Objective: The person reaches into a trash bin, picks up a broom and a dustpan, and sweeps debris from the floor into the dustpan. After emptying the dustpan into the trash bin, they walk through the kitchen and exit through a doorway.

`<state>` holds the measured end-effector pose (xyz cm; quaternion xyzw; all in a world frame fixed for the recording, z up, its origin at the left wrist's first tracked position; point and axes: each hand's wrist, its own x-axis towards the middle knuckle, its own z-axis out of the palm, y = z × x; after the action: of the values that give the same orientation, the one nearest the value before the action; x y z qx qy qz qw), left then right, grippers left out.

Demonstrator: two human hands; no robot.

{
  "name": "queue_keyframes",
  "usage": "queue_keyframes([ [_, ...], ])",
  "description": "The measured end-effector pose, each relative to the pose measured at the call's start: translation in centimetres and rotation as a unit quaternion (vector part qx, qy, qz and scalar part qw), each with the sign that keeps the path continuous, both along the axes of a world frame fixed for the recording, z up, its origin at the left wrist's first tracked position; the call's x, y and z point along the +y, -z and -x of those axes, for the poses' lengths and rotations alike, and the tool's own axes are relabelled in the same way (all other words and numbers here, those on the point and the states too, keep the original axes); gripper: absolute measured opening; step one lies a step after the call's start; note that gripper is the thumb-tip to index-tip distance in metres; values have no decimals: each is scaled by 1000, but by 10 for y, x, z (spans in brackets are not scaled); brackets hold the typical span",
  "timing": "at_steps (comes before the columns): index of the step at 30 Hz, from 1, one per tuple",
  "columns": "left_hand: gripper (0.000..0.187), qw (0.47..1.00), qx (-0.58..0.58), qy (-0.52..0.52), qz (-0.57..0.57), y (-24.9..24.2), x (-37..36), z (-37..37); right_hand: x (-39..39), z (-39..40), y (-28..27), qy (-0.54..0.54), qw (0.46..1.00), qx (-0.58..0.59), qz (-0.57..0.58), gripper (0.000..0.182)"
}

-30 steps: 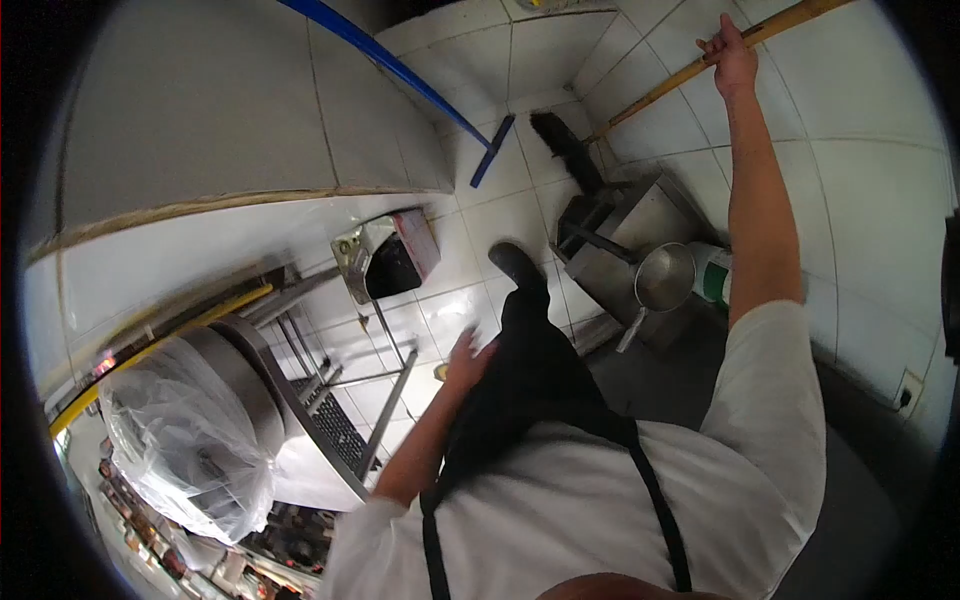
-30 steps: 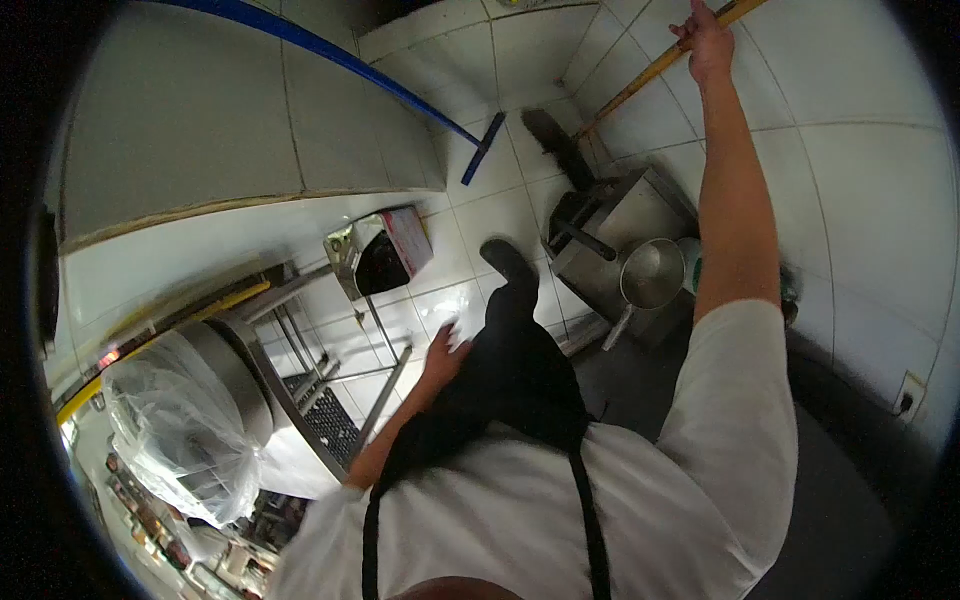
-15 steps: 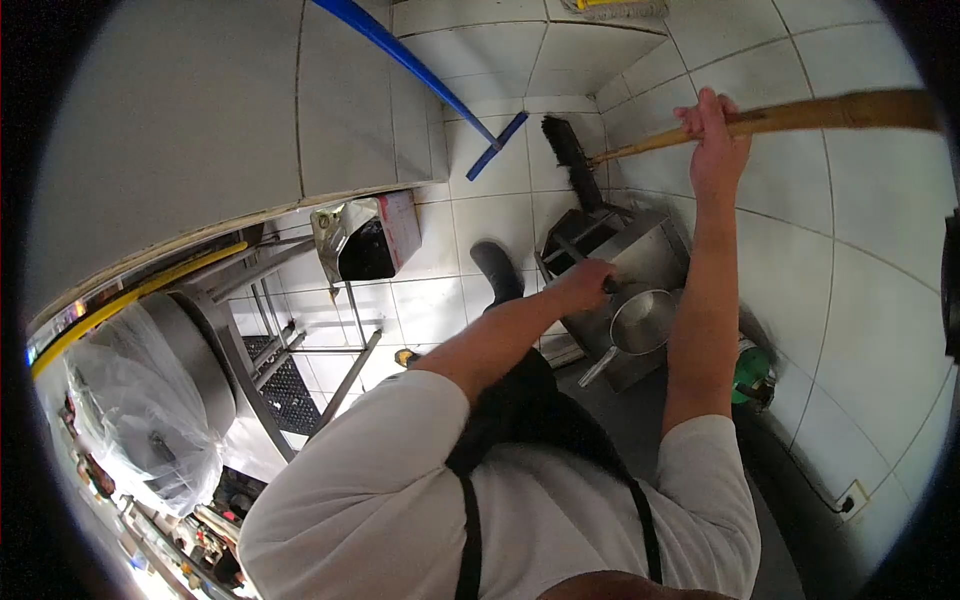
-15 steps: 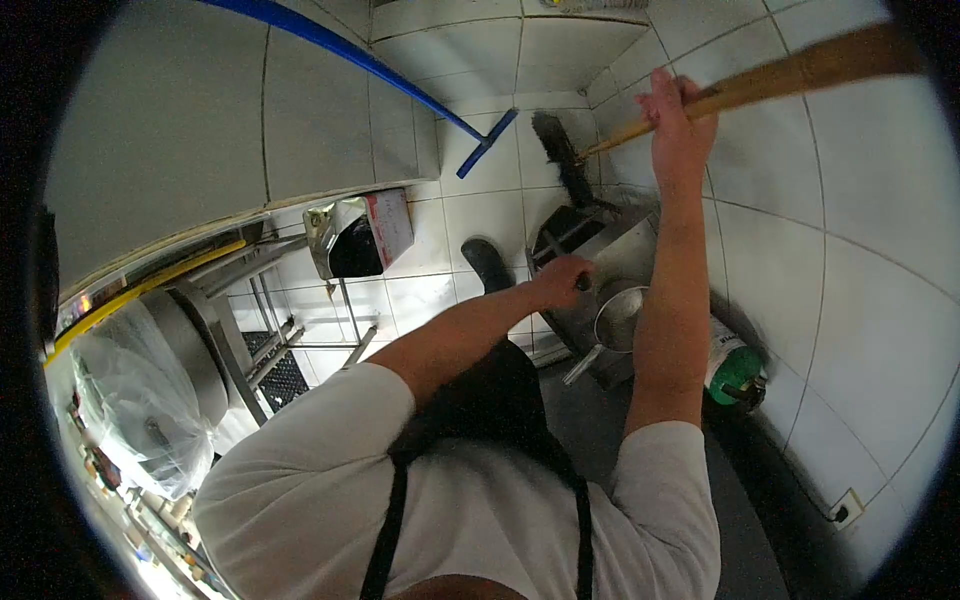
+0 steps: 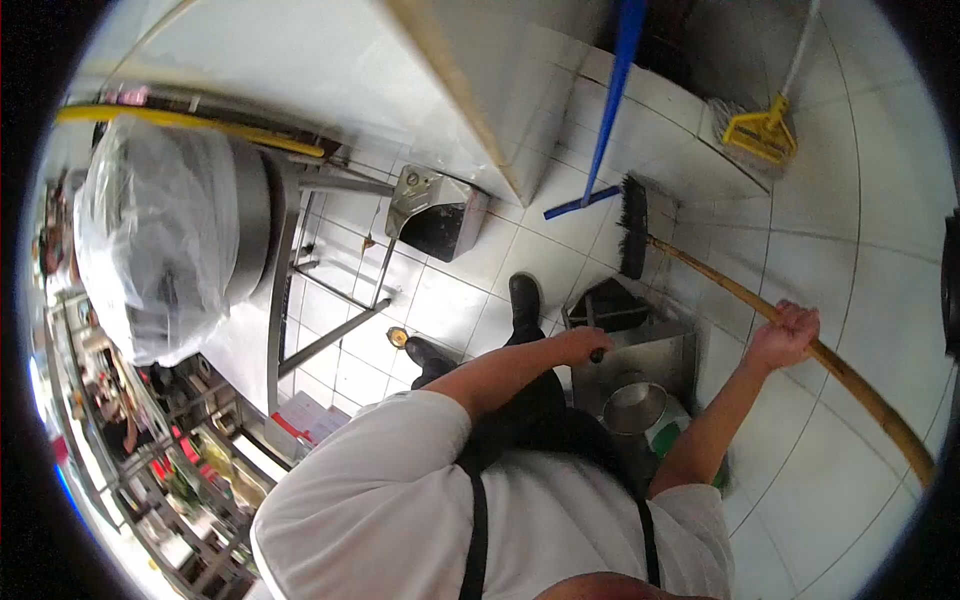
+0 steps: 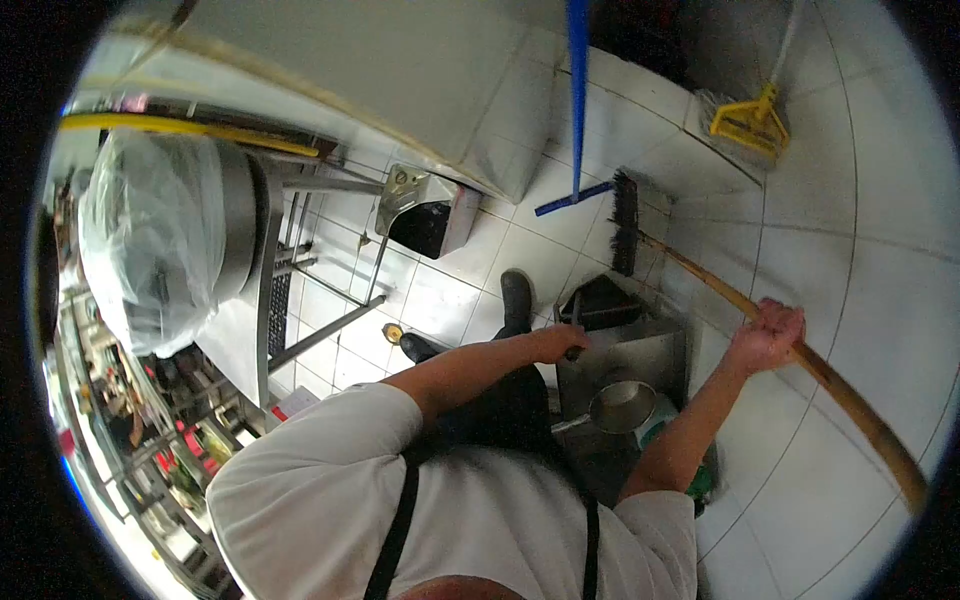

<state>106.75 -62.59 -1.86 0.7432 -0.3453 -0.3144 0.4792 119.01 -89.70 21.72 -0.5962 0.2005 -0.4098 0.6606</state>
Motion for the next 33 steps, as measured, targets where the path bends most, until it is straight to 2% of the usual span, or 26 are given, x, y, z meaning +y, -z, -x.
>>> queue_keyframes([
  [1, 25, 1000, -17, 21, -16, -1, -6, 1, -1, 2, -2, -30, 999, -11, 1, 35],
  [4, 25, 997, -71, 0, 34, 31, -18, 16, 2, -1, -11, -4, 999, -29, -17, 31],
  [6, 26, 994, -100, 49, -4, 35, -22, 2, 4, -10, -21, 36, 999, -19, 13, 30],
  [8, 32, 995, -78, 61, -14, 23, -26, -13, -10, -7, -25, 33, 999, -17, 6, 30],
  [11, 39, 999, -38, 33, 2, -13, -10, -29, -5, -11, -32, 156, 987, 18, 31, 36],
  [14, 39, 998, -20, 31, -51, -48, 12, -29, -8, -8, -41, 139, 987, 57, 50, 43],
  [16, 40, 994, -76, -61, 49, -27, 22, -9, -14, -4, -50, 90, 986, 93, 103, 43],
  [17, 36, 990, -86, -109, 35, -32, 29, 1, -17, -5, -53, 66, 983, 104, 137, 42],
  [19, 28, 976, -98, -191, 38, -40, 53, 12, -5, -12, -72, -17, 997, 15, 69, 35],
  [20, 25, 968, -94, -224, 61, -45, 69, 17, -28, -16, -70, -193, 979, -30, 52, 27],
  [21, 22, 973, -77, -210, 55, -79, 93, 20, -29, -25, -78, -294, 953, -48, 56, 21],
  [22, 23, 961, -63, -267, 45, -87, 107, 31, -29, -34, -87, -393, 916, -58, 56, 20],
  [24, 25, 944, -47, -318, 73, -87, 134, 54, 6, -26, -125, -455, 886, -10, 90, 25],
  [25, 26, 927, -95, -353, 88, -81, 146, 65, 18, -29, -139, -522, 848, -7, 88, 27],
  [27, 26, 924, -40, -379, 35, -91, 170, 82, 43, -34, -167, -648, 757, 3, 83, 33],
  [30, 25, 914, -64, -401, 8, -74, 206, 111, 112, -3, -215, -625, 772, -17, 117, 37],
  [33, 23, 899, -20, -438, -19, -74, 235, 140, 165, -5, -240, -830, 549, -31, 90, 36],
])
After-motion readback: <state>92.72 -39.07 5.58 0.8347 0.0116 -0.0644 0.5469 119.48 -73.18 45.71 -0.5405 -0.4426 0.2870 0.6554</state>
